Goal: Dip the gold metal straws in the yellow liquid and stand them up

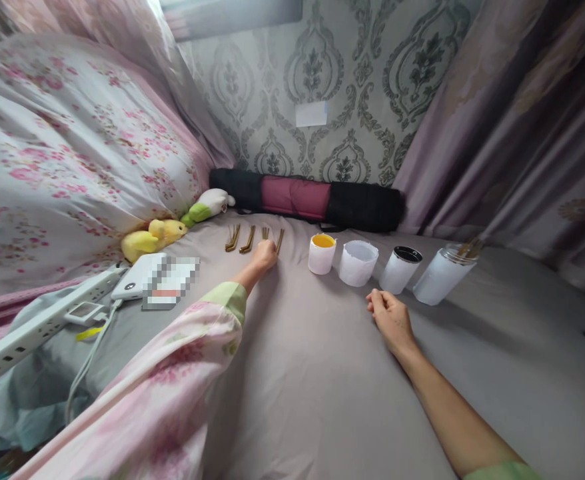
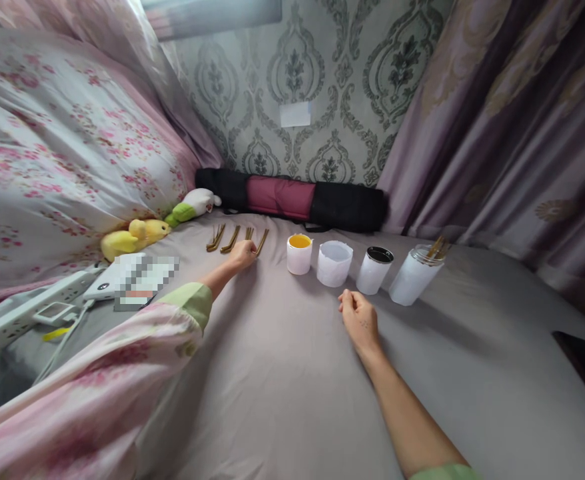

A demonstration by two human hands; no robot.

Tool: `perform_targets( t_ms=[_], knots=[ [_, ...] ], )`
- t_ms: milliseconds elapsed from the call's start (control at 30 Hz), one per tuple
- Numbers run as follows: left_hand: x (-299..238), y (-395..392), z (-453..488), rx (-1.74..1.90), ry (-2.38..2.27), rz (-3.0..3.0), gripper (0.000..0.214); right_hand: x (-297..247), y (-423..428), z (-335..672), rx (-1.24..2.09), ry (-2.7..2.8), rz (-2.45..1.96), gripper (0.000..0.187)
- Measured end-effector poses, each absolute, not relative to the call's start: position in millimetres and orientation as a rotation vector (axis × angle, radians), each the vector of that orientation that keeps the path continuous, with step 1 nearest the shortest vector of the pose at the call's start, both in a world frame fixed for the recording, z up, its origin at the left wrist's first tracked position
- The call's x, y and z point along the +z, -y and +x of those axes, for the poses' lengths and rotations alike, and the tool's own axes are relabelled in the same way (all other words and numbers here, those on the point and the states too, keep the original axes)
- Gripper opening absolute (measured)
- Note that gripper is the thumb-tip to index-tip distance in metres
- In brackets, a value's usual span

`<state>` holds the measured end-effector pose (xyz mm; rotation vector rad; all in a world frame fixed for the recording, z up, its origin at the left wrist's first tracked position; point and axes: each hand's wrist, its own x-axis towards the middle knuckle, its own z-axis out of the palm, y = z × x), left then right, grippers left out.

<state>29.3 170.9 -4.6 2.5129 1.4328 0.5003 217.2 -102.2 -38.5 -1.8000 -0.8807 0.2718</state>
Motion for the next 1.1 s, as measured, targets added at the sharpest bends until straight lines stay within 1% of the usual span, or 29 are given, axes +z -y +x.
perform_targets(
  t_ms=[200, 633, 1100],
  knots=[
    [-6.7, -170.9, 31.5, 0.490, -1.424, 2.560, 0.024, -38.1, 102.4, 216.6, 0.289, 0.859, -1.803, 0.048],
    [-9.6, -173.6, 35.9, 0.456, -1.469, 2.589, 0.023, -37.0, 102.9, 215.5, 0.324, 0.871, -1.774, 0.041],
    [-9.3, -172.4, 37.7, 0.457, -1.480, 2.560, 0.025, -34.6, 103.2, 214.5, 0.329, 0.856, -1.780, 0.043]
  ],
)
